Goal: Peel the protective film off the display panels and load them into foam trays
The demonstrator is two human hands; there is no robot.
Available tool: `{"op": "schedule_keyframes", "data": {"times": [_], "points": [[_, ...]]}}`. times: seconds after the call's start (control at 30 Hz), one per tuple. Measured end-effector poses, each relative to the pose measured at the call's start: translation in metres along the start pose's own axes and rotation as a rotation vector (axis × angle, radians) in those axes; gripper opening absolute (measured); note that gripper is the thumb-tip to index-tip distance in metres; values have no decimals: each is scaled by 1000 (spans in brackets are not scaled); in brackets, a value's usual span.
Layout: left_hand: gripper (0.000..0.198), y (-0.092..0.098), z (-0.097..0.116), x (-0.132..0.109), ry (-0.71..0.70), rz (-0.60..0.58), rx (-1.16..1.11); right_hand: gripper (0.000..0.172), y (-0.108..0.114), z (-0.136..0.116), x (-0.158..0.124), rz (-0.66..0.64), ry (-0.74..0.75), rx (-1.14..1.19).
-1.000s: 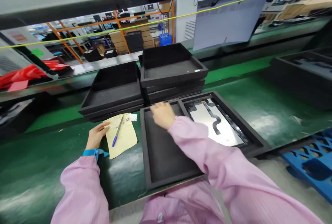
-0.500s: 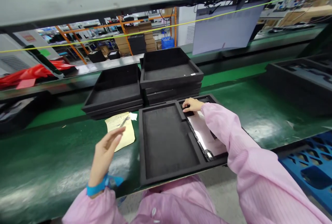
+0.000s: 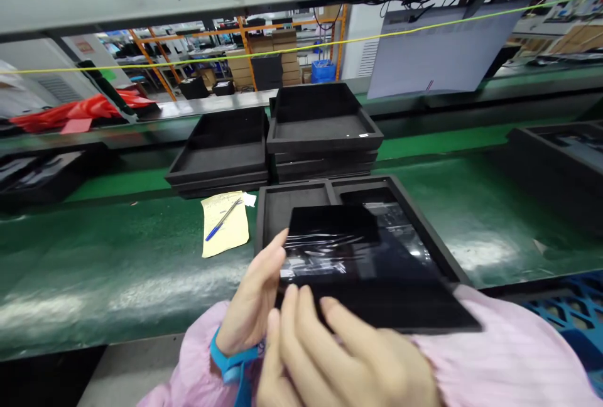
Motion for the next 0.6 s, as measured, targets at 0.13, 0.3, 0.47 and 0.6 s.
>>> {"op": "schedule_keyframes", "data": {"times": [0.13, 0.3, 0.47, 0.6], "points": [[90, 22, 14, -5, -227, 92, 81, 34, -32, 18, 2, -93, 104, 262], [85, 33, 31, -16, -456, -55, 152, 21, -92, 174, 20, 27, -872, 539], [85, 25, 33, -21, -473, -144, 210, 21, -134, 201, 39, 126, -991, 749], [86, 24, 37, -23, -479, -110, 202, 15, -118, 186, 38, 355, -1000, 756]]}}
Point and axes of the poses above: each hand's wrist, its own x-axis towards the middle knuckle, its own y-axis out of the back of the hand, z = x × y, the point moved 6 cm from there along x, towards the middle knuckle, and after that the axes turned 9 degrees about -y, right-handed, at the moved point
